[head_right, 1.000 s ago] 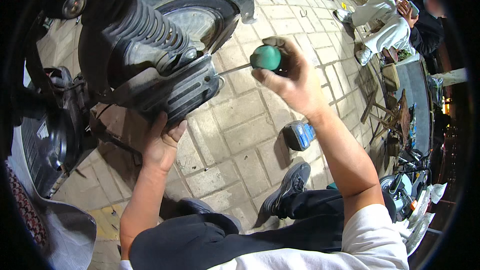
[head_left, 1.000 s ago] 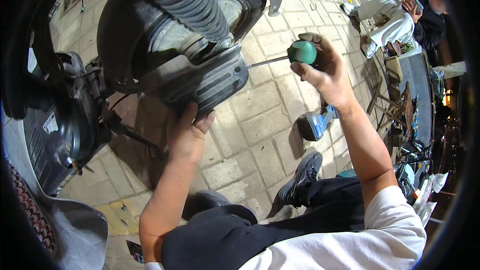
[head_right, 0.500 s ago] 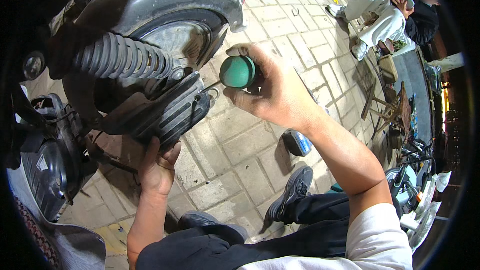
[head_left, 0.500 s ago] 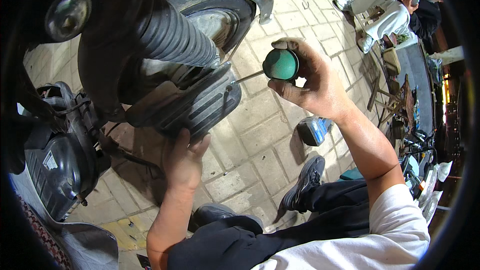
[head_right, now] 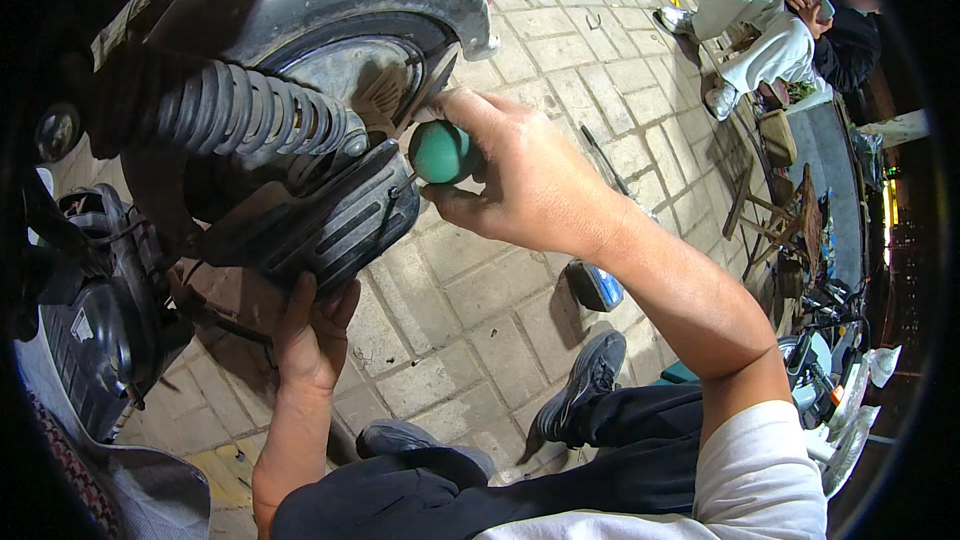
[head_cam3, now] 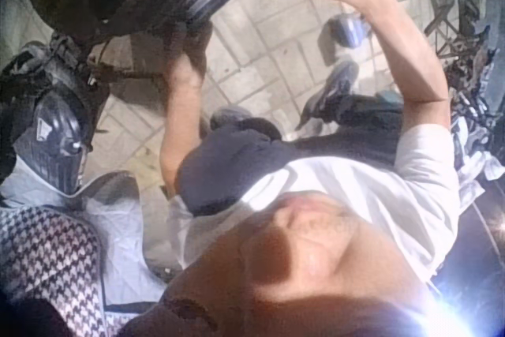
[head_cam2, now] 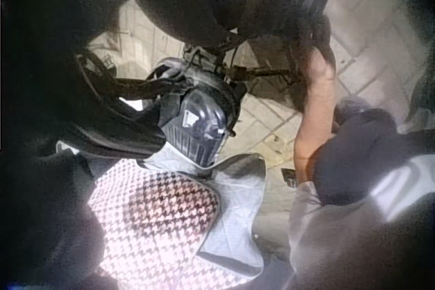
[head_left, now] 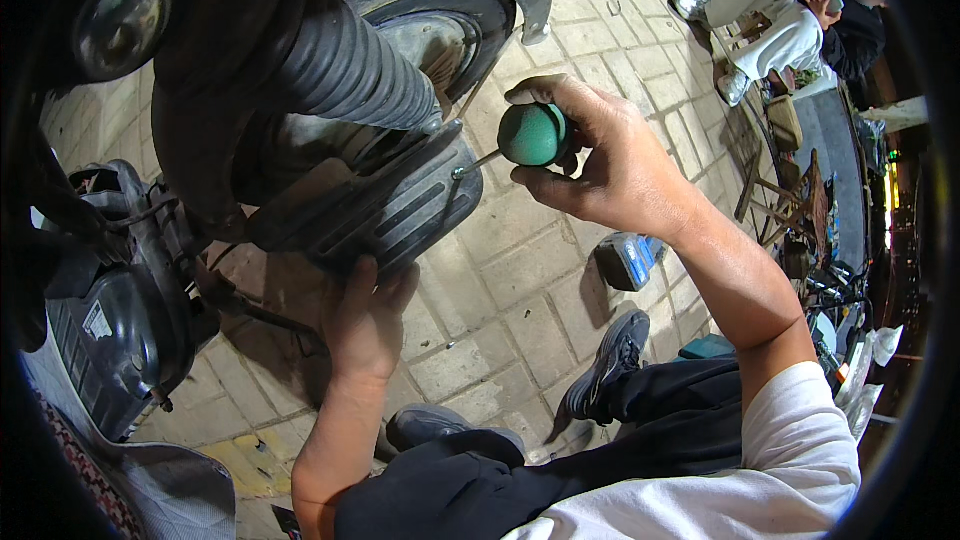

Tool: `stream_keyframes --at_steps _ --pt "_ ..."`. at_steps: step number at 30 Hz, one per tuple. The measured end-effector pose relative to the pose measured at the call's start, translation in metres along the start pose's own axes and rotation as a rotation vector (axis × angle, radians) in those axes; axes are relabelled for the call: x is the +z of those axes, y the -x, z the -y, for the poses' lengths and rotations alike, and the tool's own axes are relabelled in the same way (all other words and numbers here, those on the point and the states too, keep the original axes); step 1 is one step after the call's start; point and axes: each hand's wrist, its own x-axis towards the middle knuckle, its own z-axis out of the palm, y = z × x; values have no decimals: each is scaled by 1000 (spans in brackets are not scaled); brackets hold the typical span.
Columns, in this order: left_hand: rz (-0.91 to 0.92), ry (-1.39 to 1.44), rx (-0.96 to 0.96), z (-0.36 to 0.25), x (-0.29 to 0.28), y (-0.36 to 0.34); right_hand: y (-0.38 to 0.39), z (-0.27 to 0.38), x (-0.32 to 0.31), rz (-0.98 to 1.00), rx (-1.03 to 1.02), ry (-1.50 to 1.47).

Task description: The person uses a cordless impact driver to remove bolts from a scooter's rear mudguard, then detaches the mudguard. They then walk through a cluttered workshop, pick up a helmet, and handle several cardboard boxes and wooden planks.

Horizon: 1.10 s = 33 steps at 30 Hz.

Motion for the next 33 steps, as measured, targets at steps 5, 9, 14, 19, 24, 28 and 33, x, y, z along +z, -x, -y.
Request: stream_keyframes --at_steps 5,9,14,19,24,28,33 --pt "8 -23 -14 -1 -2 0 -15 12 -4 155 -165 101" --pt "29 -16 -35 -2 -4 -1 -31 20 -9 298 -387 173" --pt "30 25 -25 0 -8 -1 -38 25 -13 292 -151 174" --pt "67 -439 225 4 -13 -5 -33 25 -9 201 -296 252" --pt "84 -87 0 5 -14 -5 -34 27 -4 74 -326 233" --pt "24 15 -49 1 -10 -3 -34 33 0 133 -284 456" --pt "56 -2 -39 -1 -8 -2 -31 36 -3 301 -156 429"
